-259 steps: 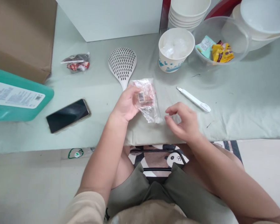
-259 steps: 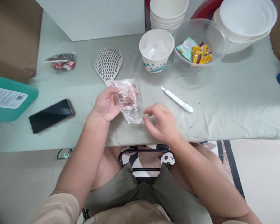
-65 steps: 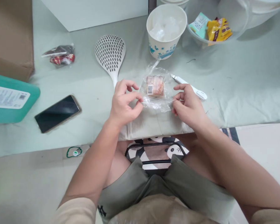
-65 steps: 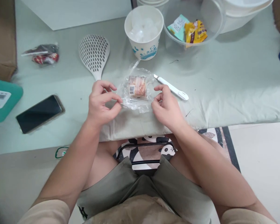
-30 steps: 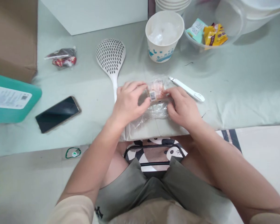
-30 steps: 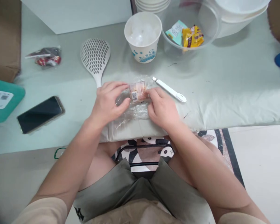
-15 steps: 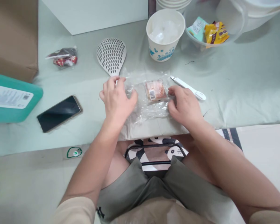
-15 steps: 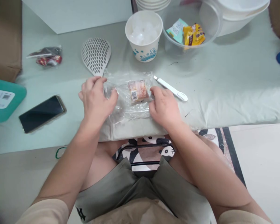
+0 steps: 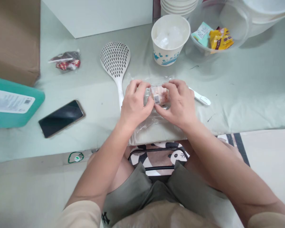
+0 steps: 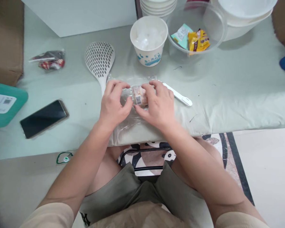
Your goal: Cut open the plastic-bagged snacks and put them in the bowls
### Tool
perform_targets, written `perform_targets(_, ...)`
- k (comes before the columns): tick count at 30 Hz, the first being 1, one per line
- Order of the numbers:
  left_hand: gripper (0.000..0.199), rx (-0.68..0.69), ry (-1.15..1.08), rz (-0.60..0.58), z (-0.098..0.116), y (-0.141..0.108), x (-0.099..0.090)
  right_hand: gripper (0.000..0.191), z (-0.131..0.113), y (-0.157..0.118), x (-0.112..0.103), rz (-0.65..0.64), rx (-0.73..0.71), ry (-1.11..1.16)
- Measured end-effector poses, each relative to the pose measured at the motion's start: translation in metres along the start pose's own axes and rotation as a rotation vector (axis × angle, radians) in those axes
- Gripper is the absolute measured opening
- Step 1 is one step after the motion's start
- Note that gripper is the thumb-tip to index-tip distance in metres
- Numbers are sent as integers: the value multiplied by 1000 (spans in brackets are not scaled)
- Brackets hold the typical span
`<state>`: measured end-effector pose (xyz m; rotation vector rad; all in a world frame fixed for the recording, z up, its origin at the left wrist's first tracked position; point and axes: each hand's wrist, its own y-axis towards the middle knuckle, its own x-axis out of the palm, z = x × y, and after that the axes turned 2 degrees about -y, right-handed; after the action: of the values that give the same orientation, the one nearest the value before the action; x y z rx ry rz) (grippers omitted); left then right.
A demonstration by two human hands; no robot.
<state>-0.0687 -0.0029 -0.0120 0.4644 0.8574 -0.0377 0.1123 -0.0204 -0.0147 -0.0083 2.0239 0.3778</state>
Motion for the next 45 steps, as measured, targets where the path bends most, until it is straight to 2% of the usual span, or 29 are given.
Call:
perform_targets(4, 33, 23, -131, -12, -1, 3, -2, 54, -23, 4, 2, -87, 42, -79)
perform_targets(7, 35, 12, -160, -19, -1, 3, -4, 54, -30, 5, 5, -111, 87, -81)
perform_targets(13, 36, -13, -140, -39, -1, 1, -3, 55, -19, 5, 8, -29, 99, 13)
perform_targets(20, 37, -1, -143, -22, 0, 1, 1, 54, -15, 4, 7, -65, 102, -14)
perform_targets(28, 39, -74, -171, -65, 5, 2, -3, 56, -2, 5, 1, -46, 162, 221)
perform_targets(34, 41, -75, -183, -75, 5, -1, 0, 50, 11, -6, -10, 107, 151, 308)
perform_targets(40, 38, -36, -219, -68, 5, -6, 2, 49, 29, -18, -35, 227, 182, 277)
perform_targets(45, 37, -14, -244, -68, 9, -8, -1, 45, 45, 6, -59, 295, 235, 176)
